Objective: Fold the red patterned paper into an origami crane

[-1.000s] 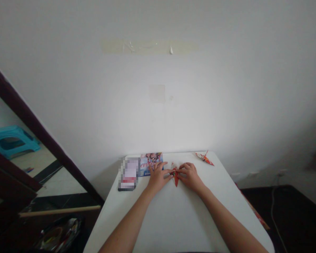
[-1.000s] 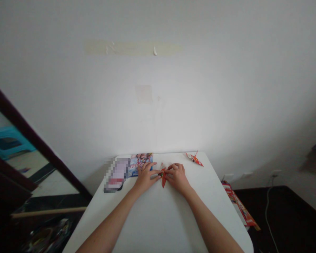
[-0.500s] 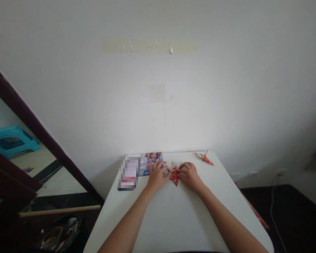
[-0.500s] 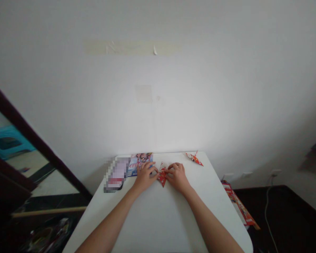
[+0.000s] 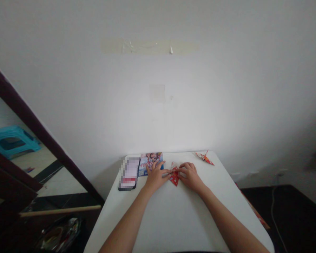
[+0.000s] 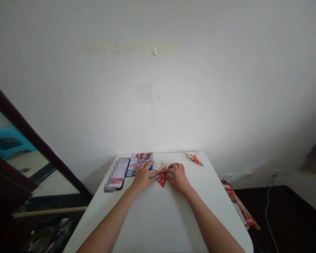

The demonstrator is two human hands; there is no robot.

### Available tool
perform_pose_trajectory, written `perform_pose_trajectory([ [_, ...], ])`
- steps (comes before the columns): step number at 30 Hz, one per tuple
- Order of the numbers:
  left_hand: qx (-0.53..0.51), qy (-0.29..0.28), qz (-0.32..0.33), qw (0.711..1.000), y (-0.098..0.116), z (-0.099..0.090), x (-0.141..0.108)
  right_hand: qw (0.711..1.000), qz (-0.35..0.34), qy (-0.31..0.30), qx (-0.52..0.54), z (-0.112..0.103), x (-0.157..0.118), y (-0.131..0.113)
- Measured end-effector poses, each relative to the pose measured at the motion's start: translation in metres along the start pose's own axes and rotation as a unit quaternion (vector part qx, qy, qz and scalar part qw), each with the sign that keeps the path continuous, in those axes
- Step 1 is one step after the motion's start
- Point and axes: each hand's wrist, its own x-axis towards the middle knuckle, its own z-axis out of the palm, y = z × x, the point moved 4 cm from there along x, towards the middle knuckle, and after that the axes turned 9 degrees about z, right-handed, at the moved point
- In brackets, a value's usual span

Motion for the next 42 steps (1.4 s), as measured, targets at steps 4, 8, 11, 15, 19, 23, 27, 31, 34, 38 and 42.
perform_pose_trajectory([
  [4,-0.003,-0.002,-0.001,1.000,-0.001,0.000,0.000,1.000,0.005,-0.004,0.015,0.001,0.002,0.003],
  [8,-0.006,-0.005,-0.003,1.000,-0.001,0.000,0.001,1.000,0.009,-0.001,0.029,0.002,0.005,0.008],
  [11,-0.009,-0.010,-0.001,1.000,-0.002,0.000,0.000,0.999,0.011,-0.002,0.036,0.001,0.006,0.011],
  [15,-0.010,-0.017,-0.001,1.000,-0.003,0.000,0.000,0.999,0.009,-0.003,0.043,-0.002,0.006,0.010],
  [19,-0.010,-0.026,-0.001,1.000,-0.002,-0.002,0.000,0.998,-0.021,-0.016,0.064,-0.004,0.005,0.005],
  [23,-0.007,-0.046,-0.001,0.999,-0.001,-0.005,0.000,0.998,-0.015,-0.034,0.050,-0.006,0.003,0.002],
  [27,-0.002,-0.049,0.000,0.999,-0.001,-0.006,0.000,0.997,0.000,-0.069,0.043,-0.011,0.002,0.001],
  [31,-0.005,-0.048,-0.003,0.999,-0.001,-0.005,0.000,0.993,0.002,-0.103,0.056,-0.017,0.002,-0.001],
  [34,-0.009,-0.044,-0.002,0.999,0.000,-0.004,0.000,0.991,0.003,-0.115,0.066,-0.019,0.001,-0.001],
  [38,-0.010,-0.036,-0.005,0.999,-0.001,-0.003,0.000,0.990,0.006,-0.120,0.070,-0.018,0.002,0.000],
  [42,-0.008,-0.031,-0.002,0.999,0.000,-0.003,0.000,0.991,0.006,-0.117,0.070,-0.016,0.003,0.002],
])
